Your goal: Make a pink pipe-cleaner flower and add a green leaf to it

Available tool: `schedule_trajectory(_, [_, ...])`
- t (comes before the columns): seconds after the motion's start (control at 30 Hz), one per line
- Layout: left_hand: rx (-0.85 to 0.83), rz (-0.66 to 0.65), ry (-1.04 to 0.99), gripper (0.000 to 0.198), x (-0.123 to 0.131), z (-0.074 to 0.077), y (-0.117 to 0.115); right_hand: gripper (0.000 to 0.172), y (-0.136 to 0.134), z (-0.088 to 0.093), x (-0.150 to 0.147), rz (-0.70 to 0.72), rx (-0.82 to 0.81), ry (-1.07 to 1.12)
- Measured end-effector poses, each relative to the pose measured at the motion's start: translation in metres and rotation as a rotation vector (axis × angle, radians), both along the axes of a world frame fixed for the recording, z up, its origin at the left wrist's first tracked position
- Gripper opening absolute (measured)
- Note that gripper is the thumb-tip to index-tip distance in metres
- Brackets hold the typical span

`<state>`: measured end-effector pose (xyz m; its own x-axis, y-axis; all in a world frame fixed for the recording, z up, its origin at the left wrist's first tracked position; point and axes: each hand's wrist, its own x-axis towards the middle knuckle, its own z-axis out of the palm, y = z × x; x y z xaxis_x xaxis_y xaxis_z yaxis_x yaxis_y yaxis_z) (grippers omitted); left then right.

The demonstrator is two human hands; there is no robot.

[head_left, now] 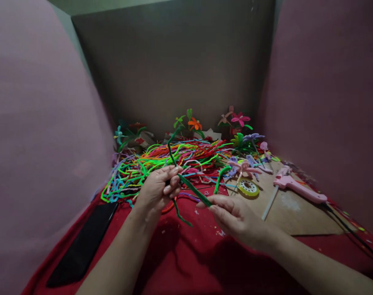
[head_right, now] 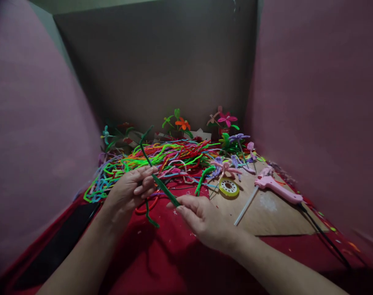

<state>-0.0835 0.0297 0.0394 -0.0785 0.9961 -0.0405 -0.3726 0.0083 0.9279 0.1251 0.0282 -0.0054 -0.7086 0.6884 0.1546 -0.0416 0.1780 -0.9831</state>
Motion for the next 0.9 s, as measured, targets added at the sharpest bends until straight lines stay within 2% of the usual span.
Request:
schedule_trajectory(0.1, [0.005,-0.036,-0.023,0.010,0.006,0.000,-0.002,0.031,-0.012,0.004,0.006,-0.047,0.174,-0.052])
schedule_trajectory(0.17, [0.004,-0.070,-0.024,0.011,0.009,-0.001,-0.005,0.030,-0.017,0.003,0.012,-0.065,0.178,-0.065])
schedule_trajectory(0.27, [0.009,-0.110,0.001,0.012,0.014,-0.002,-0.009,0.038,-0.015,-0.004,0.026,-0.021,-0.066,-0.058])
schedule_trajectory(0.37, [0.003,-0.141,0.008,0.013,0.017,-0.001,-0.012,0.056,-0.004,-0.008,0.042,0.203,-0.383,-0.020])
schedule_trajectory(0.4, [-0.002,-0.152,0.008,0.013,0.019,0.000,-0.013,0.062,0.000,-0.007,0.045,0.282,-0.435,0.018])
schedule_trajectory(0.47, [-0.008,-0.183,0.013,0.013,0.022,0.000,-0.015,0.068,0.009,-0.001,0.045,0.334,-0.458,0.122])
schedule_trajectory(0.53, [-0.028,-0.225,0.024,0.014,0.026,-0.002,-0.016,0.063,0.016,0.008,0.035,0.281,-0.482,0.178])
schedule_trajectory(0.63, [-0.052,-0.264,0.070,0.014,0.033,-0.008,-0.016,0.034,0.023,0.018,0.007,0.161,-0.572,0.210])
schedule_trajectory(0.73, [-0.062,-0.267,0.134,0.016,0.037,-0.017,-0.013,0.019,0.026,0.020,-0.019,0.127,-0.566,0.197])
schedule_trajectory(0.9, [-0.126,-0.355,0.094,0.017,0.032,-0.028,-0.005,0.012,0.026,0.018,-0.033,-0.027,-0.444,0.036])
